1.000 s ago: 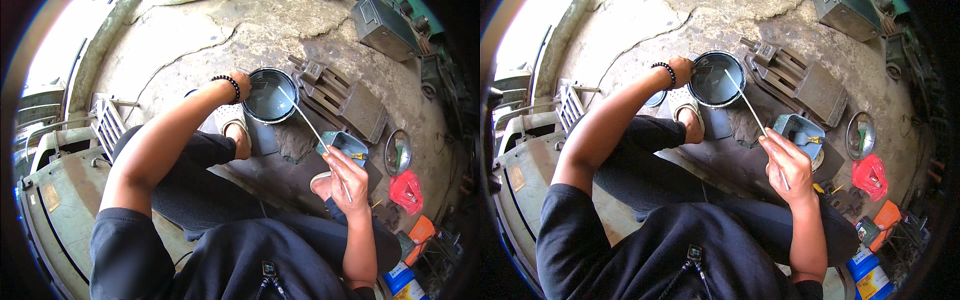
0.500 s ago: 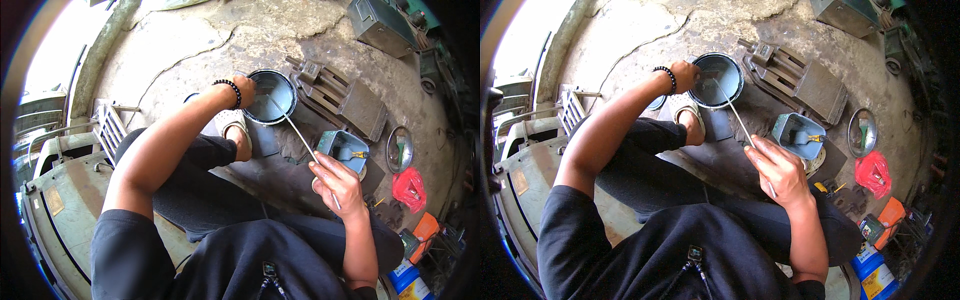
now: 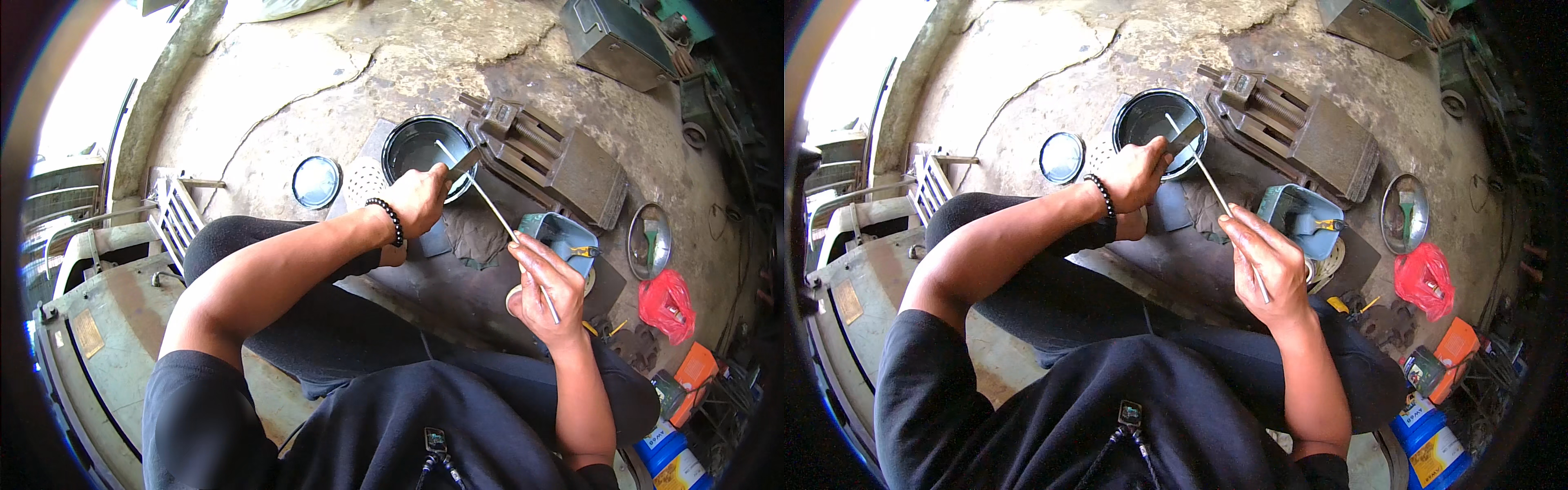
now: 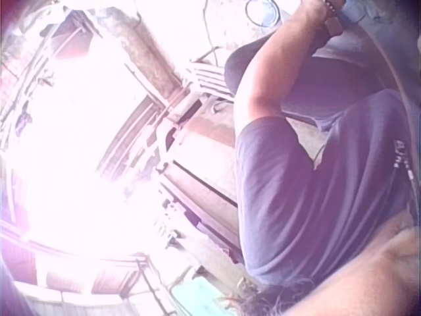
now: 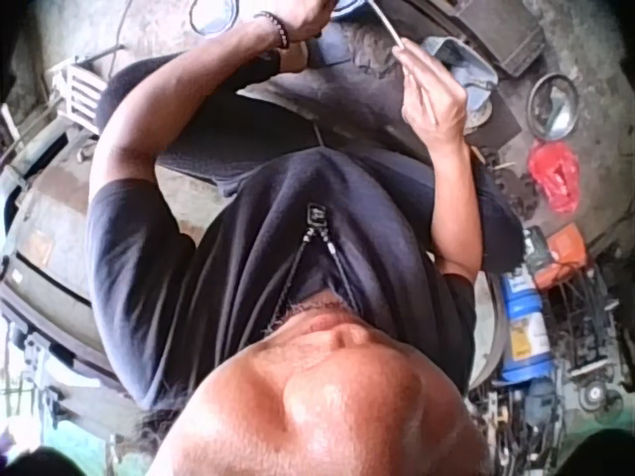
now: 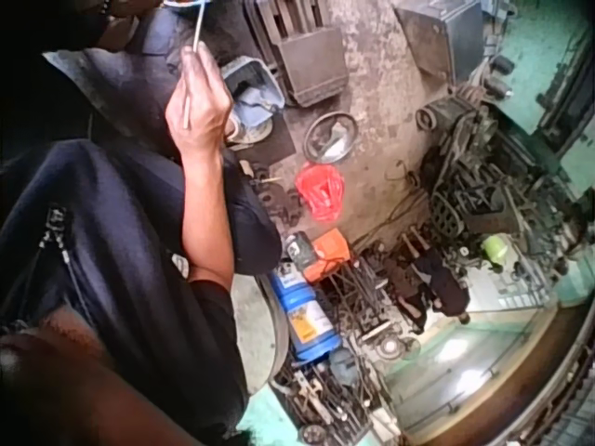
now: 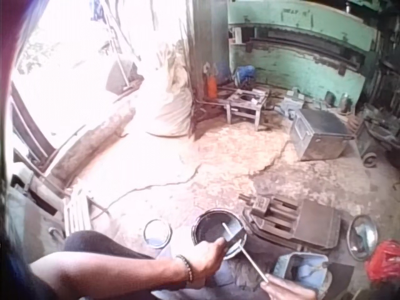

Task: The person opens a paint can, stirs the contents with a metal rod, and then closes the can. The person also handles a plastic bag and a bottle during the process.

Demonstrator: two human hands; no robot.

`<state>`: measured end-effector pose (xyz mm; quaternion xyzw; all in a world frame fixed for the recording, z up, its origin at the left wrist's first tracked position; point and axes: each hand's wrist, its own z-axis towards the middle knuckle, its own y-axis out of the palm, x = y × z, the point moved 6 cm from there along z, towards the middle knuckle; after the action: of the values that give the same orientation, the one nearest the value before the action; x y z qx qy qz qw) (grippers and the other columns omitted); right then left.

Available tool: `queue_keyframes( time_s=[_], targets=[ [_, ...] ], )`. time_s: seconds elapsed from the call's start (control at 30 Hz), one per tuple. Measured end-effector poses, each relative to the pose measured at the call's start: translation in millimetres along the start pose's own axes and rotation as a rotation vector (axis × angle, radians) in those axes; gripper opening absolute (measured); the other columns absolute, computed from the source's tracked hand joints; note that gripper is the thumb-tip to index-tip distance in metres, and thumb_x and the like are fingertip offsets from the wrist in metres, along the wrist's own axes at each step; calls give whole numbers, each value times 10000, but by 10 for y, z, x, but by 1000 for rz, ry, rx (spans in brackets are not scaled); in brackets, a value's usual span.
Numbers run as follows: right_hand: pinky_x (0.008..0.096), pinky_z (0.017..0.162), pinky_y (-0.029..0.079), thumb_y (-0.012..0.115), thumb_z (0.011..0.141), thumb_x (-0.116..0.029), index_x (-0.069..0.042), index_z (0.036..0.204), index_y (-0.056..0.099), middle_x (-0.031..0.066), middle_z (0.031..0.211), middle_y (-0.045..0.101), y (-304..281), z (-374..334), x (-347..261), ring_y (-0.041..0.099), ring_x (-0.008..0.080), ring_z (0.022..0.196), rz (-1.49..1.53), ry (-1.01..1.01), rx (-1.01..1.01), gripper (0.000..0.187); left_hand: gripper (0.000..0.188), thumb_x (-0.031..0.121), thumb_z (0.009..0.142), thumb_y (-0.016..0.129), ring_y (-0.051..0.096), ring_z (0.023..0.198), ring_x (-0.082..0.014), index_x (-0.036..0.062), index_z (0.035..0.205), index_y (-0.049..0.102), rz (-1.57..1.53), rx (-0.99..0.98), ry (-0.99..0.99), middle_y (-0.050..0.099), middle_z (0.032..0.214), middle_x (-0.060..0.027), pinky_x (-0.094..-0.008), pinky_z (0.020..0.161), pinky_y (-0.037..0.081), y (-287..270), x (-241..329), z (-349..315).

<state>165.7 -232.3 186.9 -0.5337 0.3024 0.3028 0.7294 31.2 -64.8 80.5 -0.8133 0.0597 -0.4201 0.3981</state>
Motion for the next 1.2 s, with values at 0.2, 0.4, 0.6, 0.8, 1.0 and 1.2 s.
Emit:
queue_keyframes(
  time_s=[0.2,0.4,0.6,0.8,1.0,1.2],
  targets=[
    [382,847,569,592,774,145,43,1037,679,228,1073,688,-20,-32,-45,693,361,988,22,33,23,295,256,233,982,462,649,824,-473,-13,1025,520,149,20,-115,651,837,-306,-537,703,512,73,-453,291],
    [377,850,570,579,771,151,49,1033,689,234,1075,690,-45,-39,-10,698,350,991,54,71,35,303,233,240,971,486,637,835,-469,25,1024,557,139,201,-155,653,851,-281,-536,731,495,-142,-660,432],
    [336,843,567,575,884,86,65,1083,661,223,1069,696,0,-77,173,709,300,975,135,163,167,218,212,200,977,470,603,833,-518,-7,1022,490,-107,62,-15,618,807,-330,-569,740,477,34,7,-4],
    [329,858,564,533,984,-10,66,1162,624,176,1067,701,89,-210,313,696,238,990,437,372,302,214,246,180,970,440,631,819,-505,-43,1070,469,-27,75,-53,636,821,-339,-560,729,499,181,-191,136],
    [329,889,560,505,1008,-44,66,1190,605,184,1082,691,78,-257,299,690,241,999,534,446,361,235,310,323,995,430,655,805,-458,40,1092,510,188,176,-243,657,837,-284,-539,710,504,-48,-593,269],
    [326,868,558,491,1023,-79,58,1206,595,180,1090,690,91,-221,373,690,232,995,566,508,378,251,231,177,962,454,622,819,-516,-39,1041,475,-110,94,-67,628,808,-343,-568,747,491,129,-69,41]
  ],
)
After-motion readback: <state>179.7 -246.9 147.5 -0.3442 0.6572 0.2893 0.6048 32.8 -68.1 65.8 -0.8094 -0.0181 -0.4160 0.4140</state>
